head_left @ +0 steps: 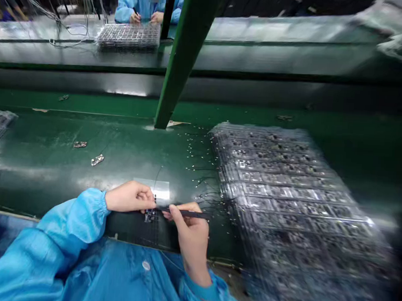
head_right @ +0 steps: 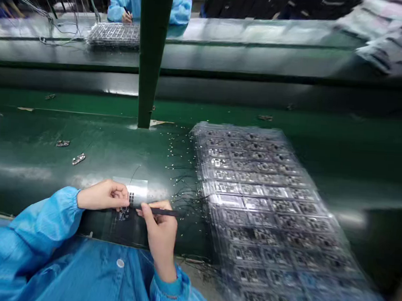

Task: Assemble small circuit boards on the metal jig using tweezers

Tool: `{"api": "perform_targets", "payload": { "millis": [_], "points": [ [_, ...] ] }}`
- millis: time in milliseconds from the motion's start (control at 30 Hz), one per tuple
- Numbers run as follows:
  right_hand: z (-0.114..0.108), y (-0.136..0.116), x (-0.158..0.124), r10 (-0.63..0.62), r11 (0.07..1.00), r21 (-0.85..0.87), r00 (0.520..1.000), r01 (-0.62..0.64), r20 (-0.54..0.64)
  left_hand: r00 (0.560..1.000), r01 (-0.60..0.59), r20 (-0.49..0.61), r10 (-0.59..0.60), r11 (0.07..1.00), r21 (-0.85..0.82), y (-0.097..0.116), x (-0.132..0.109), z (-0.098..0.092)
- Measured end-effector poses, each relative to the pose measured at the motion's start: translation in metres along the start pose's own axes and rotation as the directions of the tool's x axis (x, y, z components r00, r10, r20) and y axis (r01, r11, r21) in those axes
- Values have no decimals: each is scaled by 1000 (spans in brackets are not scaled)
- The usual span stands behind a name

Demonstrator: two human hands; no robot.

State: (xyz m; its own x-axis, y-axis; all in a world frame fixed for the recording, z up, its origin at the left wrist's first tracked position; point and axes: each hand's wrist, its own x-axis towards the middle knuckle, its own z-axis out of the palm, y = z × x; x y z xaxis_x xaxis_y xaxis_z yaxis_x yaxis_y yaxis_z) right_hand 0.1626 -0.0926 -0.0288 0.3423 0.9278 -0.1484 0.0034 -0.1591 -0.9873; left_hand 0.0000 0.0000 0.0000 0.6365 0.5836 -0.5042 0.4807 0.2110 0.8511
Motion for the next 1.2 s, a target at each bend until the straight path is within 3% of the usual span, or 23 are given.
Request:
{"api": "perform_targets", "payload": {
  "millis": [400, 633, 800, 967, 1067, 1200],
  "points": [
    [2, 1, 0, 12, 998, 60, 1000, -11, -16, 992, -70, -103, 76, 996, 58, -2, -1, 8],
    [-2, 15, 0, -6, 991, 131, 994, 20, -106, 980, -112, -168, 109, 994, -12, -1, -4, 0],
    [6, 9, -1, 76, 984, 162, 997, -78, 17, 986, -120, -119, 113, 992, -47, -1, -6, 0],
    [10, -5, -1, 39, 995, 85, 983, -56, 181, 974, -155, -157, 161, 987, 49, -3, -6, 4],
    [11, -9, 0, 20, 996, 78, 980, -37, 200, 974, -158, -149, 168, 984, 78, -4, -7, 4],
    [13, -5, 1, -33, 999, 33, 984, 27, 176, 979, -192, -56, 194, 981, 40, -6, -7, 2]
  ]
}}
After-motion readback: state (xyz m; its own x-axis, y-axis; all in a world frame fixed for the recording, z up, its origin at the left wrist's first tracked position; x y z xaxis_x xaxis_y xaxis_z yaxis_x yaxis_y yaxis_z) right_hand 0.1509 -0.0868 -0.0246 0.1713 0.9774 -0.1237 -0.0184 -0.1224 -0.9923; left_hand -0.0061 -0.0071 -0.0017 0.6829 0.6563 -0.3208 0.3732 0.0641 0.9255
